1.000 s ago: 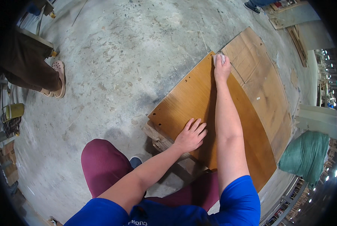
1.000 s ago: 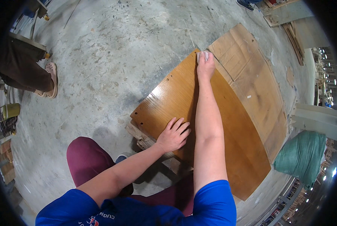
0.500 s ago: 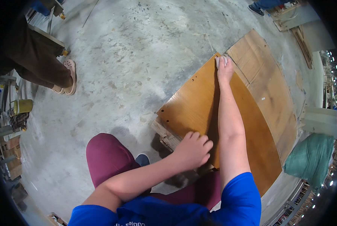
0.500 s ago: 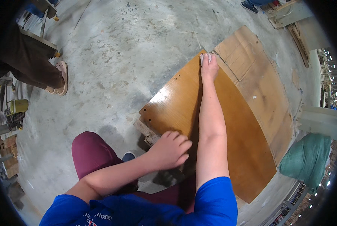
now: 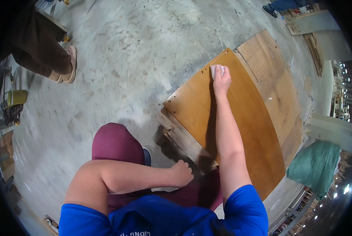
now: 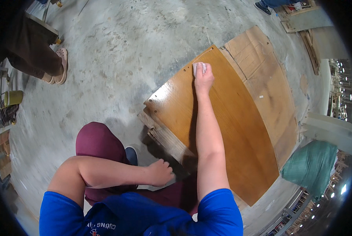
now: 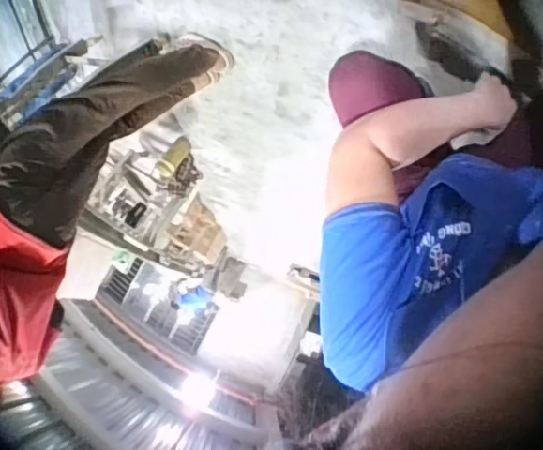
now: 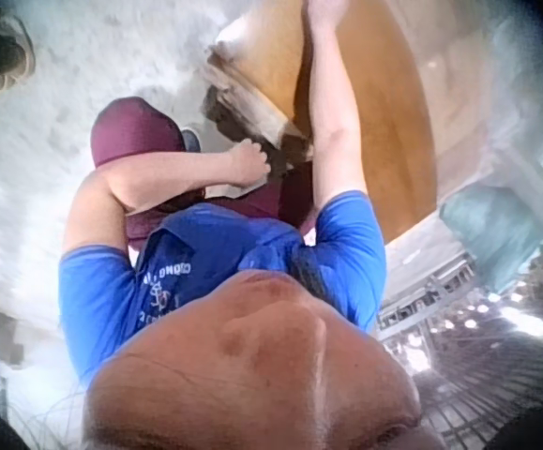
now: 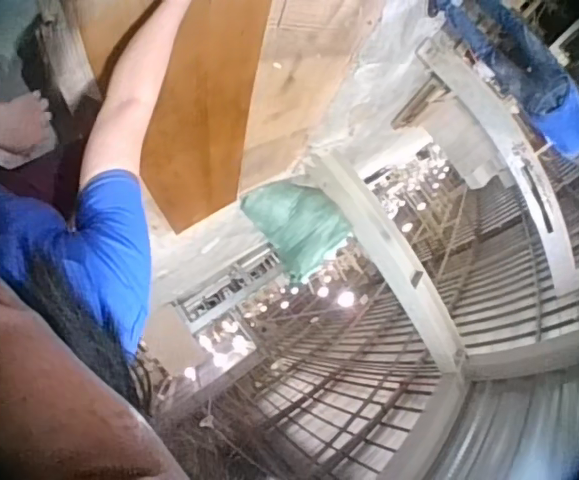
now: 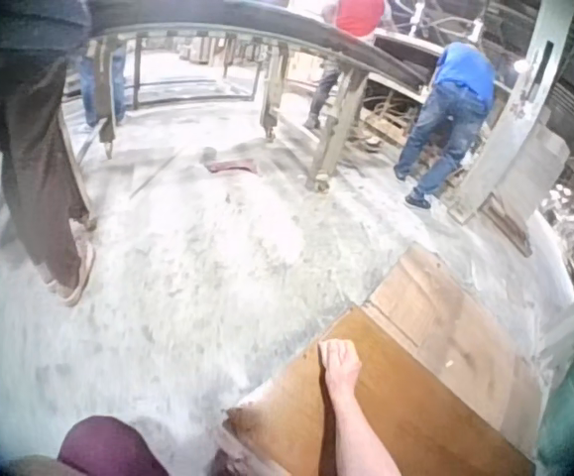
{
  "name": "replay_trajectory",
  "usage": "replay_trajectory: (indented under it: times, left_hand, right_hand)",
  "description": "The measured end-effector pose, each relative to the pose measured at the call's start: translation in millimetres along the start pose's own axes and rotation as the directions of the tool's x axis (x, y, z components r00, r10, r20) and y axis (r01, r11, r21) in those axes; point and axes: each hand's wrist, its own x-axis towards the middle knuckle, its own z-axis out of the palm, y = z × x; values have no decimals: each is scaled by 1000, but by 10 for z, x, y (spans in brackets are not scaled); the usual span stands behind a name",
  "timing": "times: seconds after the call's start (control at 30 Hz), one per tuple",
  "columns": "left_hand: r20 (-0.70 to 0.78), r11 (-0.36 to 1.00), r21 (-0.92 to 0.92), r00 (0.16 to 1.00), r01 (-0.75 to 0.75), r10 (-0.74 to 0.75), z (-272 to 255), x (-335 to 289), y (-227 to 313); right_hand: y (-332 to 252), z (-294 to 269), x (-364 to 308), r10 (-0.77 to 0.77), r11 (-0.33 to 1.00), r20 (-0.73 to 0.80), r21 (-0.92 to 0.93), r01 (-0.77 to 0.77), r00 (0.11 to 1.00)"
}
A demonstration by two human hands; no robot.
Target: The person wipes a large wooden panel with a cloth on a roller conveyor, then moves to the floor to wipe another panel. They return to the conveyor to wipe additional panels, handling them one at a time.
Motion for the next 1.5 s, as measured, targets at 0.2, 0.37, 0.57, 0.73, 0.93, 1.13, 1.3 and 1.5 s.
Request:
replay_trajectory:
  times: [0.2,0.37,0.57,0.73,0.93,1.13,1.3,1.5]
  left_hand:
    - [111,999,-31,994,-15,18,-33,70,173]
    - [121,1000,-1,993,-14,14,10,54,239]
    - [129,1000,-19,992,15,-13,22,30,252]
    - [140,1000,-22,990,8,-5,35,50,263]
    - [164,999,-36,986,-22,28,24,88,290]
    - [200,998,-53,979,-18,28,9,70,276]
    - [200,997,-60,978,-39,50,-13,65,292]
    - [227,998,-58,974,-12,25,-19,69,334]
  right_hand:
    - [-105,24,-330,-13,999,59,30,12,998]
    - [-113,-3,-314,-27,999,52,19,26,998]
    - [-169,32,-310,-5,1000,64,-25,7,998]
    - [-156,6,-349,26,997,65,-69,-21,998]
    - [-219,27,-577,-26,999,140,-15,28,990]
    - [-401,107,-940,-41,995,205,97,21,978]
    - [-473,146,-1232,-60,994,250,106,34,966]
    - [-583,114,-1517,-21,994,351,111,-19,936]
